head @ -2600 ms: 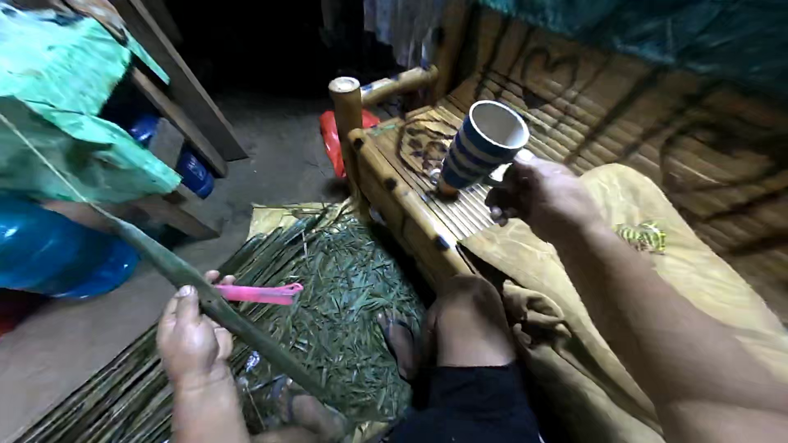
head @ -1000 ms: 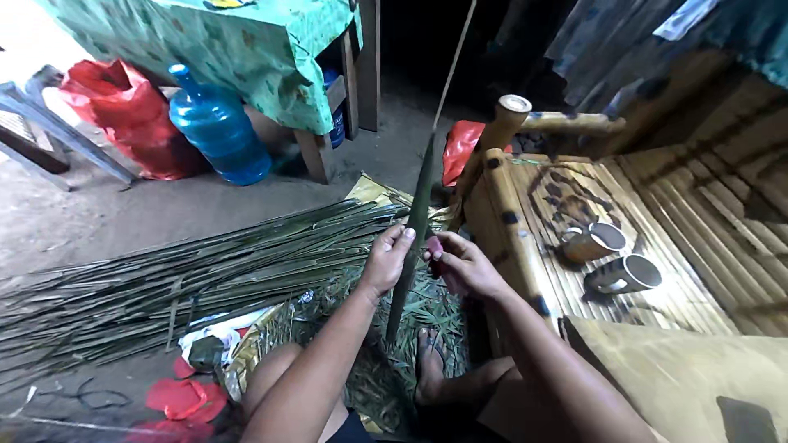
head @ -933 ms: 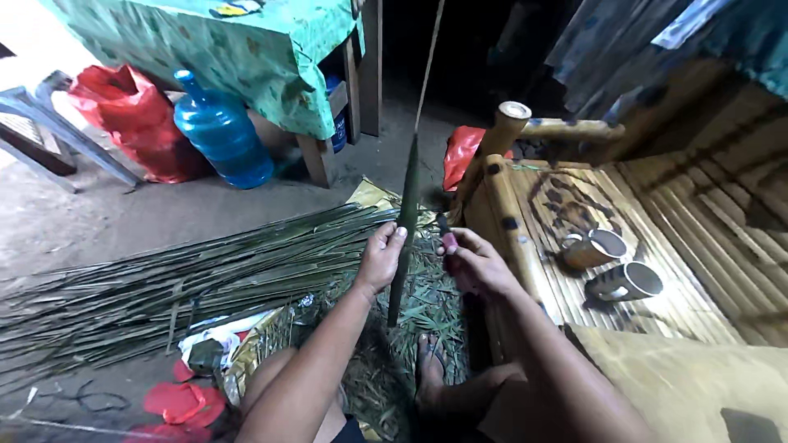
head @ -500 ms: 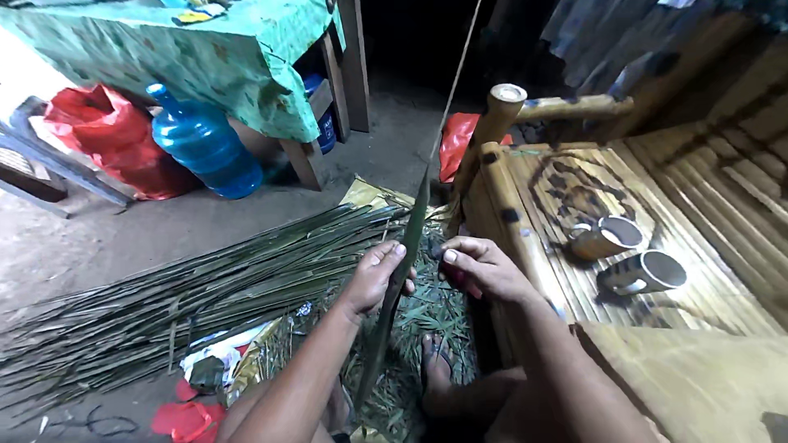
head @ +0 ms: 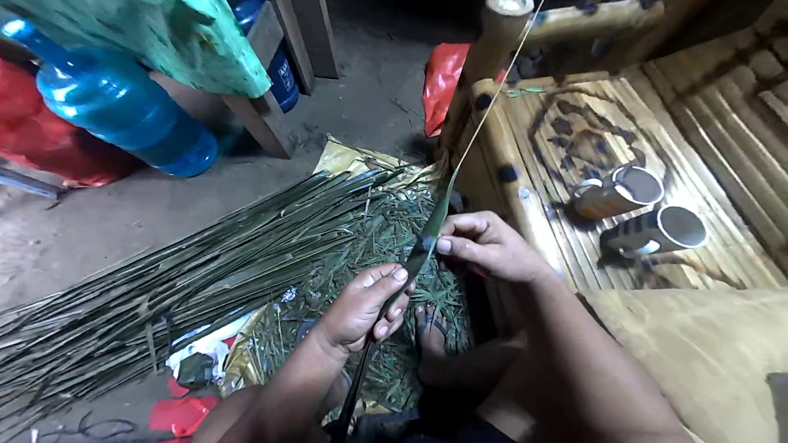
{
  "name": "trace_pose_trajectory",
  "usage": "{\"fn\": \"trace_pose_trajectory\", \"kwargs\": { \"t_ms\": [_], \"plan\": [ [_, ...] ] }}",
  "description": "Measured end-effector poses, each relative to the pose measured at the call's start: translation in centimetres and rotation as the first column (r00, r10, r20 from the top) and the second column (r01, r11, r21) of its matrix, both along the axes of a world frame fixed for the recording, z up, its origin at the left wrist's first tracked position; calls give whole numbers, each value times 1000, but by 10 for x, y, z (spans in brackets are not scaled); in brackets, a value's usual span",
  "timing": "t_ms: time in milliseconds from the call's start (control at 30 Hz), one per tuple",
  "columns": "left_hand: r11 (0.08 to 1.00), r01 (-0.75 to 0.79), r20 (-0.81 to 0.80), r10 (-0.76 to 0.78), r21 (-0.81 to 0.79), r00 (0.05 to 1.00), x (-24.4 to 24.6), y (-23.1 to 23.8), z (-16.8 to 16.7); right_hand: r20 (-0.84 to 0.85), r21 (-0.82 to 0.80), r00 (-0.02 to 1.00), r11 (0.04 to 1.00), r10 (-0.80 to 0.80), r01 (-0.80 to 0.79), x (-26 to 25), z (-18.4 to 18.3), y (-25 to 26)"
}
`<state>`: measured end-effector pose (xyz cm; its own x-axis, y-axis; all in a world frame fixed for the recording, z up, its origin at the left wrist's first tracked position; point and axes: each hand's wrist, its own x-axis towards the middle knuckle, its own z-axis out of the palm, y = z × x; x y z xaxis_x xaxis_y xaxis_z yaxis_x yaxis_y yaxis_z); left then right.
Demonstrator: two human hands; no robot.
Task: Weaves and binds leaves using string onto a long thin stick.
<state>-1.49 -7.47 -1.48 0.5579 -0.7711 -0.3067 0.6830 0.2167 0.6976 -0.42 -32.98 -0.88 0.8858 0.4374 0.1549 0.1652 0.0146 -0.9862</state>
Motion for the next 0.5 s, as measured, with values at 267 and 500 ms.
{"fn": "trace_pose_trajectory", "kwargs": {
  "t_ms": [267, 500],
  "plan": [
    [1000, 7, 41, -8, 29, 999, -7, 1, 0, -118, 104, 977, 976, -180, 193, -2, 6, -8],
    [999, 9, 19, -8, -41, 1000, -9, 4, 1, -70, 74, 990, 991, 120, -115, -10, 0, 10]
  ]
}}
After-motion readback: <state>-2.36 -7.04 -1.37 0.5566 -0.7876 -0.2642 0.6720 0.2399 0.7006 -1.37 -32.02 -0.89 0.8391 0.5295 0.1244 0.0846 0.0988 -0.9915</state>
